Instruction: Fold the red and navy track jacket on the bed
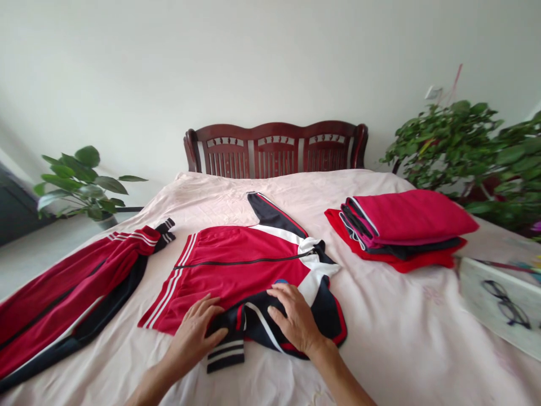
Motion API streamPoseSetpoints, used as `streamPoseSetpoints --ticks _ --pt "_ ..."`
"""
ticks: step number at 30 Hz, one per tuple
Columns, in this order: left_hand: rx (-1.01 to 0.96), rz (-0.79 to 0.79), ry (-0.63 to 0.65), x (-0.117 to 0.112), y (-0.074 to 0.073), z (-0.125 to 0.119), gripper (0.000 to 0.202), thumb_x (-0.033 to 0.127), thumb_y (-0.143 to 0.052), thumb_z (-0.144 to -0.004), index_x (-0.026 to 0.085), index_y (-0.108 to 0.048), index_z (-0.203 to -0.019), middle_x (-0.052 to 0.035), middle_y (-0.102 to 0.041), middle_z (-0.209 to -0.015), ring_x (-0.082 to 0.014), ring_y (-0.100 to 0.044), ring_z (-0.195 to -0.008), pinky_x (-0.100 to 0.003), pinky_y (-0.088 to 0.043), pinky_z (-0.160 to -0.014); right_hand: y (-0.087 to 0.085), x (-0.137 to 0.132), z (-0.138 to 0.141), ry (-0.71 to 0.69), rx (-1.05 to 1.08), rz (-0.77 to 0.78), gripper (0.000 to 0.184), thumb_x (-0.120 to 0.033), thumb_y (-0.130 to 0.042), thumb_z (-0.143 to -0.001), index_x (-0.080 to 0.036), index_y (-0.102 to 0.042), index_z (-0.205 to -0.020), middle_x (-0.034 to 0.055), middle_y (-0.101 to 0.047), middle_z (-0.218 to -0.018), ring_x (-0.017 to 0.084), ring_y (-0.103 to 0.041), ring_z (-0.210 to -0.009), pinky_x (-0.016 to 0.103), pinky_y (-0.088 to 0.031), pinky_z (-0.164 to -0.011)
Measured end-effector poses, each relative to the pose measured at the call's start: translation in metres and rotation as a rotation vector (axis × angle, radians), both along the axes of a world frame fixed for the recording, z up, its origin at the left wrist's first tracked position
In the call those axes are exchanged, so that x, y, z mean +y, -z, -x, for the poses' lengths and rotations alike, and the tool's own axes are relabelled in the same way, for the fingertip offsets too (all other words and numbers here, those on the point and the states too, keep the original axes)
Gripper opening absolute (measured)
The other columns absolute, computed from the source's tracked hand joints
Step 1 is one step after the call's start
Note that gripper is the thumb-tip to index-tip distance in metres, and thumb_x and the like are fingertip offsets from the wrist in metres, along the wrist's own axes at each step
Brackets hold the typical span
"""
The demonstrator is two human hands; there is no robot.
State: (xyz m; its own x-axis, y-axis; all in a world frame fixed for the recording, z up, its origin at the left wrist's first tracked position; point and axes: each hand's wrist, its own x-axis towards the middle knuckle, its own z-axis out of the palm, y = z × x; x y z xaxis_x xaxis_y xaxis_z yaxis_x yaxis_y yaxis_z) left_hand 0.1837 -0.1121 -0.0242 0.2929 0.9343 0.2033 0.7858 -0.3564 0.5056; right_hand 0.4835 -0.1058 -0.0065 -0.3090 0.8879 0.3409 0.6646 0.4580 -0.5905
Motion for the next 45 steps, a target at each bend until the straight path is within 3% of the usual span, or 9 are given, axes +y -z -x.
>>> streamPoseSetpoints --ticks 7,10,13,18,22,28,34,39,45 --pt "-0.218 -0.016 -0.076 -0.010 -0.023 0.001 0.026 0.007 -0.049 -0.072 0.024 -0.053 -0.090 -0.0002 -0.068 -0.087 -0.0184 -0.066 -0.081 -0.031 -0.052 -0.074 -0.009 -0.055 -0.012 0.015 -0.257 0.166 0.086 -0.024 -0.072 -0.069 -0.027 -0.045 -0.150 0.0086 -0.042 -0.156 0.032 -0.039 -0.142 0.049 -0.031 -0.118" --pt "-0.320 -0.285 0.052 0.015 -0.062 -0.010 0.027 0.001 -0.047 -0.074 0.024 -0.053 -0.087 -0.0013 -0.068 -0.094 -0.0167 -0.065 -0.088 -0.028 -0.051 -0.077 -0.006 -0.050 -0.014 0.146 -0.238 0.153 0.069 -0.020 -0.060 -0.076 -0.024 -0.053 -0.144 0.0102 -0.056 -0.145 0.030 -0.050 -0.133 0.048 -0.038 -0.112" --pt "-0.356 -0.525 0.196 0.052 -0.114 -0.041 0.024 0.000 -0.048 -0.081 0.023 -0.055 -0.084 -0.0023 -0.069 -0.099 -0.0158 -0.065 -0.092 -0.028 -0.051 -0.081 -0.017 -0.022 -0.021 0.218 -0.082 0.234 0.035 -0.031 -0.042 -0.093 -0.025 -0.073 -0.108 0.0079 -0.075 -0.097 0.026 -0.069 -0.095 0.041 -0.051 -0.087" --pt "-0.087 -0.607 0.126 0.115 -0.159 -0.081 0.048 0.005 -0.057 -0.083 0.022 -0.056 -0.128 -0.0140 -0.055 -0.141 -0.0291 -0.051 -0.132 -0.053 -0.037 -0.112 -0.033 0.032 -0.050 0.488 0.435 0.335 0.048 -0.053 -0.037 -0.091 -0.019 -0.068 -0.104 0.0061 -0.071 -0.076 0.024 -0.069 -0.072 0.032 -0.051 -0.062" --pt "0.018 -0.326 0.216 0.113 -0.126 -0.038 0.032 0.018 -0.056 -0.091 0.024 -0.061 -0.123 -0.0105 -0.062 -0.129 -0.0243 -0.061 -0.118 -0.038 -0.051 -0.097 -0.020 0.033 -0.064 0.431 0.245 0.422 0.054 -0.059 -0.046 -0.087 -0.020 -0.068 -0.115 0.0122 -0.072 -0.118 0.029 -0.066 -0.111 0.039 -0.050 -0.093" --pt "0.196 -0.071 0.215 0.030 -0.043 0.091 0.012 0.033 -0.059 -0.093 0.027 -0.068 -0.099 -0.0025 -0.071 -0.099 -0.0182 -0.070 -0.090 -0.026 -0.055 -0.077 -0.014 -0.010 -0.048 0.395 -0.155 0.428 0.070 -0.055 -0.056 -0.084 -0.022 -0.049 -0.146 0.0124 -0.057 -0.144 0.030 -0.055 -0.131 0.039 -0.048 -0.102" --pt "0.316 -0.268 0.204 -0.013 0.016 0.172 0.058 0.015 -0.061 -0.082 0.034 -0.054 -0.137 -0.0046 -0.064 -0.137 -0.0233 -0.062 -0.125 -0.034 -0.051 -0.104 -0.003 -0.019 -0.026 0.439 -0.483 0.251 0.072 -0.026 -0.062 -0.079 -0.012 -0.046 -0.148 0.0180 -0.066 -0.130 0.037 -0.061 -0.119 0.046 -0.052 -0.093" --pt "0.291 -0.341 0.158 0.001 0.027 0.179 0.045 0.017 -0.055 -0.089 0.032 -0.059 -0.131 -0.0045 -0.068 -0.131 -0.0202 -0.065 -0.119 -0.029 -0.052 -0.102 -0.002 0.006 -0.039 0.437 -0.328 0.279 0.053 -0.012 -0.041 -0.085 -0.024 -0.063 -0.133 0.0086 -0.072 -0.121 0.028 -0.069 -0.110 0.040 -0.054 -0.092" --pt "0.127 -0.301 0.087 0.022 0.008 0.175 0.019 0.036 -0.057 -0.094 0.026 -0.068 -0.105 -0.0040 -0.075 -0.110 -0.0200 -0.070 -0.106 -0.032 -0.052 -0.100 -0.022 0.068 -0.069 0.353 0.196 0.178 0.043 -0.022 -0.044 -0.082 -0.025 -0.070 -0.116 0.0024 -0.071 -0.124 0.021 -0.062 -0.122 0.035 -0.045 -0.107"
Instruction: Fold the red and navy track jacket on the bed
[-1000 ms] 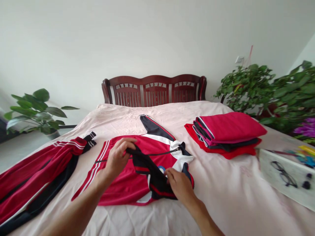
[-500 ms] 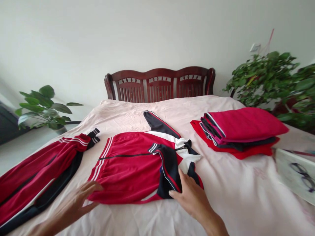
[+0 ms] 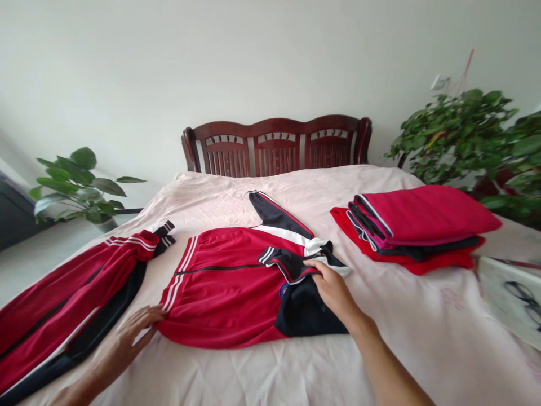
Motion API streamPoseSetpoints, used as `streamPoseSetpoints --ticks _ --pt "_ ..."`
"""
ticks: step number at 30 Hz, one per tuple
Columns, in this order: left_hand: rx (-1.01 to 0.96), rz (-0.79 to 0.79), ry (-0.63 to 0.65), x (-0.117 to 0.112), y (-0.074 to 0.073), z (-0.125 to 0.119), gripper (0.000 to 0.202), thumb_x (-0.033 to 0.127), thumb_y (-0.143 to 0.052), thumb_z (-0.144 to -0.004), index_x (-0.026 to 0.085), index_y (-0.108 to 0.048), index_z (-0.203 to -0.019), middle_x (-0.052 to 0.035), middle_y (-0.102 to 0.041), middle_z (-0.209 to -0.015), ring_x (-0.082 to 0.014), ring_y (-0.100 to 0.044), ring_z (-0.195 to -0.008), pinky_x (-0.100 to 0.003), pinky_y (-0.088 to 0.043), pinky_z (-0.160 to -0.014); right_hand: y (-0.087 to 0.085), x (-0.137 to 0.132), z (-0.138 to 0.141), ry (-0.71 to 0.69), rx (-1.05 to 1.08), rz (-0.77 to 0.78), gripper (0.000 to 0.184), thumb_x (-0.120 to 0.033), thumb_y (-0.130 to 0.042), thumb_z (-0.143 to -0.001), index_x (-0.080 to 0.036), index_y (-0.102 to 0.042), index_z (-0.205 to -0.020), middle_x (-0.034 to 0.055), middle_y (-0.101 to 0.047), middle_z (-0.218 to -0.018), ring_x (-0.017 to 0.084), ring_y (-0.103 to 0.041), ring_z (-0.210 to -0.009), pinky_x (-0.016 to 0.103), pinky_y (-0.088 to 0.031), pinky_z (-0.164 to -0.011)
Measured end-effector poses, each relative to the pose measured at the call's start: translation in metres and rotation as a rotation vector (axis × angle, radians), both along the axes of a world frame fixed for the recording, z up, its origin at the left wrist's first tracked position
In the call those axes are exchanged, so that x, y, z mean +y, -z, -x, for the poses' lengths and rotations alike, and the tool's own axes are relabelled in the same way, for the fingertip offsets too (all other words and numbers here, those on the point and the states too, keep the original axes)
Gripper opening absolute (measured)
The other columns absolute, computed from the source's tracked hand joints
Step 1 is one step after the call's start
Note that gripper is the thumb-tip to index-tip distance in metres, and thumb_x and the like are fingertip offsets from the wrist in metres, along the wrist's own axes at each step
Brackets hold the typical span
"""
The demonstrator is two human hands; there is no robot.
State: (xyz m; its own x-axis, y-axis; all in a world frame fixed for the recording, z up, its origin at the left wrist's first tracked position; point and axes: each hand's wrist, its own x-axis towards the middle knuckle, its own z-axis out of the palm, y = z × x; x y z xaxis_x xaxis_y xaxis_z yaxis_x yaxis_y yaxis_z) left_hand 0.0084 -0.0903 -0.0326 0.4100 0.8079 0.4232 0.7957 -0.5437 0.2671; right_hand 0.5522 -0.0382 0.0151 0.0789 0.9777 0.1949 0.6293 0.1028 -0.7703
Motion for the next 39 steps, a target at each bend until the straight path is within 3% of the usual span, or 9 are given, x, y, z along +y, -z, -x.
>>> streamPoseSetpoints --ticks 5,9,17,22,24,29,33,36,39 --pt "-0.074 0.268 -0.203 0.045 -0.044 -0.010 0.024 0.042 -0.048 -0.094 0.024 -0.064 -0.094 0.0020 -0.069 -0.077 -0.0160 -0.066 -0.071 -0.024 -0.050 -0.068 -0.015 0.054 -0.019 0.109 0.034 -0.065 0.037 -0.032 -0.048 -0.087 -0.022 -0.073 -0.112 0.0060 -0.073 -0.118 0.024 -0.064 -0.116 0.037 -0.044 -0.106" --pt "0.125 0.343 -0.364 0.092 -0.067 -0.033 0.023 0.037 -0.044 -0.092 0.025 -0.064 -0.094 0.0008 -0.069 -0.079 -0.0188 -0.068 -0.076 -0.025 -0.045 -0.067 -0.010 0.077 -0.027 0.283 -0.253 -0.054 0.038 -0.035 -0.043 -0.096 -0.023 -0.068 -0.122 0.0088 -0.072 -0.120 0.025 -0.065 -0.111 0.035 -0.048 -0.096" --pt "0.294 0.199 -0.504 0.102 -0.045 -0.085 0.034 0.020 -0.040 -0.093 0.019 -0.069 -0.111 -0.0156 -0.069 -0.114 -0.0319 -0.064 -0.106 -0.053 -0.041 -0.100 0.033 0.073 -0.021 0.258 -0.571 0.154 0.039 -0.031 -0.037 -0.101 -0.025 -0.058 -0.134 0.0110 -0.069 -0.126 0.026 -0.068 -0.104 0.037 -0.049 -0.084" --pt "0.081 0.036 -0.122 0.075 -0.020 -0.126 0.033 0.027 -0.041 -0.099 0.024 -0.068 -0.118 -0.0093 -0.068 -0.125 -0.0250 -0.062 -0.116 -0.042 -0.048 -0.102 0.028 0.076 -0.022 0.264 -0.570 0.215 0.040 -0.037 -0.036 -0.101 -0.027 -0.058 -0.134 0.0112 -0.068 -0.126 0.027 -0.068 -0.106 0.038 -0.049 -0.085" --pt "0.023 0.096 -0.002 0.068 -0.008 -0.141 0.033 0.026 -0.046 -0.097 0.027 -0.068 -0.121 -0.0070 -0.067 -0.129 -0.0242 -0.062 -0.119 -0.043 -0.049 -0.104 0.021 0.078 -0.023 0.285 -0.555 0.262 0.042 -0.041 -0.035 -0.101 -0.026 -0.061 -0.130 0.0127 -0.071 -0.117 0.028 -0.069 -0.101 0.039 -0.049 -0.083" --pt "-0.396 0.272 -0.075 0.071 -0.004 -0.179 0.028 0.027 -0.051 -0.092 0.022 -0.072 -0.110 -0.0104 -0.069 -0.123 -0.0273 -0.062 -0.118 -0.048 -0.046 -0.107 -0.002 0.077 -0.019 0.336 -0.514 0.292 0.049 -0.046 -0.031 -0.100 -0.025 -0.065 -0.128 0.0139 -0.073 -0.111 0.030 -0.070 -0.098 0.039 -0.050 -0.080" --pt "-0.838 0.630 -0.192 0.101 -0.015 -0.235 0.034 0.024 -0.065 -0.084 0.019 -0.067 -0.118 -0.0114 -0.070 -0.122 -0.0245 -0.066 -0.110 -0.035 -0.052 -0.095 -0.017 0.067 -0.010 0.336 -0.451 0.189 0.044 -0.043 -0.033 -0.100 -0.030 -0.063 -0.130 0.0080 -0.073 -0.115 0.027 -0.069 -0.101 0.036 -0.049 -0.082" --pt "-0.888 0.820 -0.260 0.134 -0.016 -0.278 0.038 0.029 -0.070 -0.084 0.013 -0.063 -0.118 -0.0107 -0.073 -0.099 -0.0210 -0.071 -0.080 -0.029 -0.054 -0.067 -0.022 0.058 -0.006 0.302 -0.364 0.047 0.042 -0.038 -0.038 -0.098 -0.029 -0.063 -0.130 0.0063 -0.073 -0.118 0.028 -0.068 -0.106 0.037 -0.049 -0.086" --pt "-0.911 0.971 -0.255 0.158 -0.018 -0.306 0.031 0.036 -0.067 -0.090 0.013 -0.064 -0.112 -0.0051 -0.070 -0.092 -0.0155 -0.067 -0.073 -0.030 -0.056 -0.065 -0.022 0.050 -0.008 0.258 -0.307 -0.051 0.042 -0.035 -0.039 -0.097 -0.027 -0.062 -0.132 0.0062 -0.071 -0.124 0.028 -0.066 -0.112 0.038 -0.050 -0.092"
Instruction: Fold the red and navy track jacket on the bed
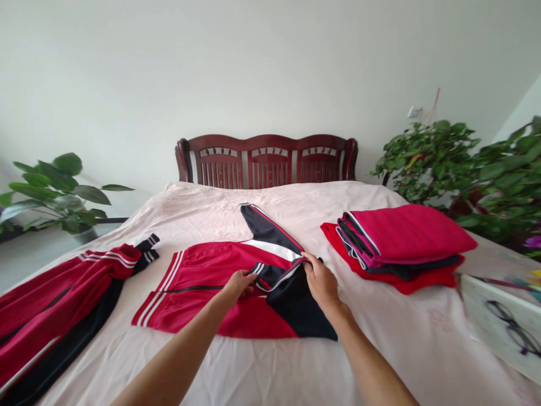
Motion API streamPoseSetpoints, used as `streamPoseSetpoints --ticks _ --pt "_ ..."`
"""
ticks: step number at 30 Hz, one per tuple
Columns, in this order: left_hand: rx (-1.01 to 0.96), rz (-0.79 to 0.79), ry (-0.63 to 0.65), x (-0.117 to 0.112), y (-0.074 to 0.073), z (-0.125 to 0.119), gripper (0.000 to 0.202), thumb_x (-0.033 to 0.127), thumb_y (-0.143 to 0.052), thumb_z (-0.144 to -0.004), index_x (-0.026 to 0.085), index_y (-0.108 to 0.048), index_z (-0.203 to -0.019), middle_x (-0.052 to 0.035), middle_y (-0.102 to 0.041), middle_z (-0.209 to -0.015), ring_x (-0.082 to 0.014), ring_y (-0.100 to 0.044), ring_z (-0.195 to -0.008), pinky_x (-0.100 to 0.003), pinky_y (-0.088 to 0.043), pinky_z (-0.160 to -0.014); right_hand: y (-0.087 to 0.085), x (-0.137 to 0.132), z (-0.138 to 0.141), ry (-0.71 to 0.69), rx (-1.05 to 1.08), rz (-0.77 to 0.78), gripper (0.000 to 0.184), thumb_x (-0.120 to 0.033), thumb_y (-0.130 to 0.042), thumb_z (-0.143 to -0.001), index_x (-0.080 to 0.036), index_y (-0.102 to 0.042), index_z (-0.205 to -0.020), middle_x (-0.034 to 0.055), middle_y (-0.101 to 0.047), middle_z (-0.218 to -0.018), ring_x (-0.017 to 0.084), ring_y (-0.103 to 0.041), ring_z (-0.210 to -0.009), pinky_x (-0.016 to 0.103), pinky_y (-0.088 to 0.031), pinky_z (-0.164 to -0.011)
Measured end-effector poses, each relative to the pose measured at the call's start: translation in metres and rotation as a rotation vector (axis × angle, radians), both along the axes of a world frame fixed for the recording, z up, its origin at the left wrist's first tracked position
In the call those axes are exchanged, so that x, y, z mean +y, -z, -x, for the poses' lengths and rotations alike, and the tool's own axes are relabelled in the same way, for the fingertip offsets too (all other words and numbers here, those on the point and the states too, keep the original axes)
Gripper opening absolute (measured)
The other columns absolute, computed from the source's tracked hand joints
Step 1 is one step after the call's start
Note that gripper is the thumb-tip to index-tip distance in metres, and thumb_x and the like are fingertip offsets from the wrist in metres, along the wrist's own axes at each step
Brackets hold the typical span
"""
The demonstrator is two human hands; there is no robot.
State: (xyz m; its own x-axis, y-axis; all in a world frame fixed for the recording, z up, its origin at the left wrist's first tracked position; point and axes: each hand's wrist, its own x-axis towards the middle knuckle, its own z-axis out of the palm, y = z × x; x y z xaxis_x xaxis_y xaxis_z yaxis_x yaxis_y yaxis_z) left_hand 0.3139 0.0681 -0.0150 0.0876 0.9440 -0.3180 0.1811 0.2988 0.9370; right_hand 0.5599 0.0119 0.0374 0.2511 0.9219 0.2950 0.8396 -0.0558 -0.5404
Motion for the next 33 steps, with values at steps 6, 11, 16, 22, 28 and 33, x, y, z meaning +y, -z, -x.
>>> streamPoseSetpoints --ticks 6,11,16,22,28,33 --pt "-0.162 0.002 -0.064 0.013 -0.021 -0.003 0.031 0.036 -0.062 -0.094 0.015 -0.062 -0.116 -0.0067 -0.066 -0.109 -0.0167 -0.066 -0.088 -0.035 -0.058 -0.075 0.007 -0.013 -0.012 -0.061 0.047 -0.031 0.045 -0.032 -0.039 -0.095 -0.025 -0.060 -0.133 0.0071 -0.068 -0.131 0.028 -0.063 -0.121 0.040 -0.049 -0.099" --pt "-0.347 -0.264 -0.288 0.017 -0.071 0.043 0.017 0.030 -0.066 -0.086 0.015 -0.059 -0.083 0.0043 -0.059 -0.071 -0.0077 -0.058 -0.062 -0.024 -0.054 -0.068 0.012 -0.017 -0.011 -0.067 0.005 0.037 0.040 -0.036 -0.042 -0.095 -0.029 -0.062 -0.129 0.0042 -0.071 -0.124 0.027 -0.066 -0.115 0.038 -0.052 -0.094" --pt "-0.450 -0.557 -0.506 -0.016 -0.106 0.133 0.025 0.032 -0.071 -0.070 0.021 -0.054 -0.084 0.0076 -0.062 -0.077 -0.0073 -0.063 -0.072 -0.021 -0.053 -0.079 0.027 -0.037 -0.004 -0.262 -0.100 0.052 0.036 -0.031 -0.053 -0.089 -0.026 -0.066 -0.122 0.0054 -0.069 -0.125 0.025 -0.065 -0.115 0.037 -0.050 -0.097" --pt "-0.235 -0.186 -0.624 -0.083 -0.034 0.227 0.014 0.023 -0.067 -0.066 0.018 -0.057 -0.075 0.0032 -0.064 -0.069 -0.0122 -0.067 -0.067 -0.024 -0.057 -0.069 0.046 -0.061 -0.021 -0.302 -0.186 0.228 0.047 -0.006 -0.049 -0.073 -0.025 -0.072 -0.108 0.0040 -0.072 -0.114 0.021 -0.064 -0.112 0.033 -0.048 -0.096" --pt "-0.001 0.020 -0.523 -0.088 -0.021 0.243 0.043 0.043 -0.077 -0.068 0.017 -0.065 -0.101 -0.0045 -0.073 -0.078 -0.0181 -0.070 -0.063 -0.026 -0.055 -0.055 0.042 -0.059 -0.020 -0.374 -0.238 0.226 0.054 -0.005 -0.047 -0.071 -0.023 -0.069 -0.117 0.0050 -0.070 -0.119 0.021 -0.064 -0.114 0.032 -0.049 -0.095" --pt "0.106 -0.063 -0.365 -0.066 -0.040 0.234 0.045 0.049 -0.083 -0.050 0.013 -0.067 -0.070 0.0034 -0.053 -0.045 -0.0104 -0.047 -0.037 -0.020 -0.031 -0.036 0.039 -0.059 -0.030 -0.442 -0.220 0.181 0.050 -0.009 -0.050 -0.071 -0.024 -0.071 -0.114 0.0048 -0.071 -0.117 0.021 -0.065 -0.111 0.032 -0.049 -0.096"
